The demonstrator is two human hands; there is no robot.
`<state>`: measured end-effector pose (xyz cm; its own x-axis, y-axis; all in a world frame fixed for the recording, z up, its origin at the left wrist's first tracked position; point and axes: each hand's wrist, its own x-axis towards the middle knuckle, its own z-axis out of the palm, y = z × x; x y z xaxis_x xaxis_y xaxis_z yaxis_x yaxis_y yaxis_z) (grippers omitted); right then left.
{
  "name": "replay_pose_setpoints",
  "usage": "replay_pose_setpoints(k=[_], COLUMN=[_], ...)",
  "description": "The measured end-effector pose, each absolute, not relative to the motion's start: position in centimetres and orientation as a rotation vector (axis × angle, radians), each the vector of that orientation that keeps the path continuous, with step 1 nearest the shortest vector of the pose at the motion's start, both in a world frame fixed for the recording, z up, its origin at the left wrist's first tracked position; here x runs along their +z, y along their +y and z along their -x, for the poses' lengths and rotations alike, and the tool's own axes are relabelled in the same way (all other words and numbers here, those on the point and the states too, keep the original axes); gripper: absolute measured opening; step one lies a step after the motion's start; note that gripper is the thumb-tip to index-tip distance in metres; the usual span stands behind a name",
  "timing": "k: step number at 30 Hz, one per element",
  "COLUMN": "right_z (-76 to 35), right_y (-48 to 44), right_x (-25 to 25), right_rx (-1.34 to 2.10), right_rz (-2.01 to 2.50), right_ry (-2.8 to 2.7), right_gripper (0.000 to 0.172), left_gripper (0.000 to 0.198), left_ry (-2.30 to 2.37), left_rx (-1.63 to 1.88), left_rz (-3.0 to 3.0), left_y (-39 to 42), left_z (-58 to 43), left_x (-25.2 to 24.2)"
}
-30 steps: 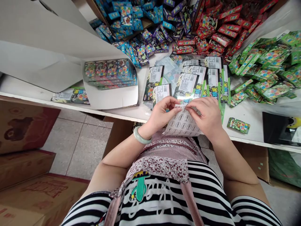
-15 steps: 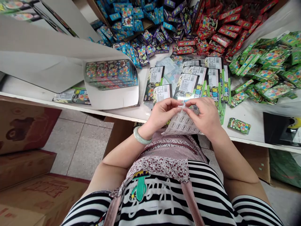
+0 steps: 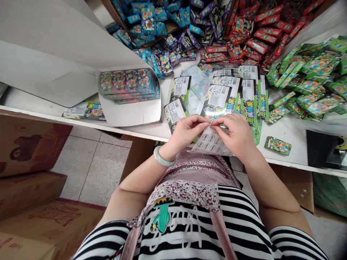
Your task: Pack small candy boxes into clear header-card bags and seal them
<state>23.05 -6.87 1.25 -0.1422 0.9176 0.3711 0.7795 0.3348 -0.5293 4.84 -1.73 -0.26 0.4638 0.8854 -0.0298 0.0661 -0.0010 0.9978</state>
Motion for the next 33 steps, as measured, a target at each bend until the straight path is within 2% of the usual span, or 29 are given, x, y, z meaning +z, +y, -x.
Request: replay_pose_setpoints(k=[10, 15, 18, 21, 22, 25, 27, 30, 33], right_z=[-22.4, -24.9, -27.8, -29.2, -29.2, -28.3, -28.1, -29.1, -31.7], right_y=[-7.1, -8.4, -10.5, -12.7, -13.3, -14.3, -14.4, -14.3, -15.1], right_x=[0.2, 0.3, -0.7, -2.5, -3.0, -3.6, -3.3, -2.6, -2.3], right_rx=[0.038, 0.062, 0.247, 0.687, 0.849, 1.113, 1.068, 0.944, 0.911], right_rz=[1.503, 1.505, 1.532, 1.438, 1.391, 1.361, 1.393, 1.414, 1.428], right_ry=[-1.997, -1.889, -1.621, -1.356, -1.285, -1.081, -0.963, -0.873, -0.912], right_gripper=[0.015, 0.028, 0.04, 0.065, 0.068, 0.05, 0.042, 0.042, 0.034], left_gripper=[0.024, 0.024, 0.028, 0.032, 0.033, 0.034, 0.036, 0.041, 0.035], left_ry=[0.966, 0.957, 0.962, 0.981, 0.987, 0.967, 0.878, 0.716, 0.67], left_rx=[0.831, 0.866, 0.889, 0.907, 0.919, 0.932, 0.868, 0.651, 0.5], left_rz=[-1.332, -1.383, -1.394, -1.334, -1.311, -1.233, -1.19, -1.253, -1.37], left_y=[-1.5, -1.4, -1.1, -0.5, -0.4, -0.1, -0.2, -0.3, -0.2], left_z=[-5.2, -4.9, -4.7, -5.1, -5.3, -6.2, -6.7, -7.7, -9.4], left_x=[-1.5, -1.4, -1.3, -1.5, -1.6, -1.3, -0.8, 0.0, 0.3])
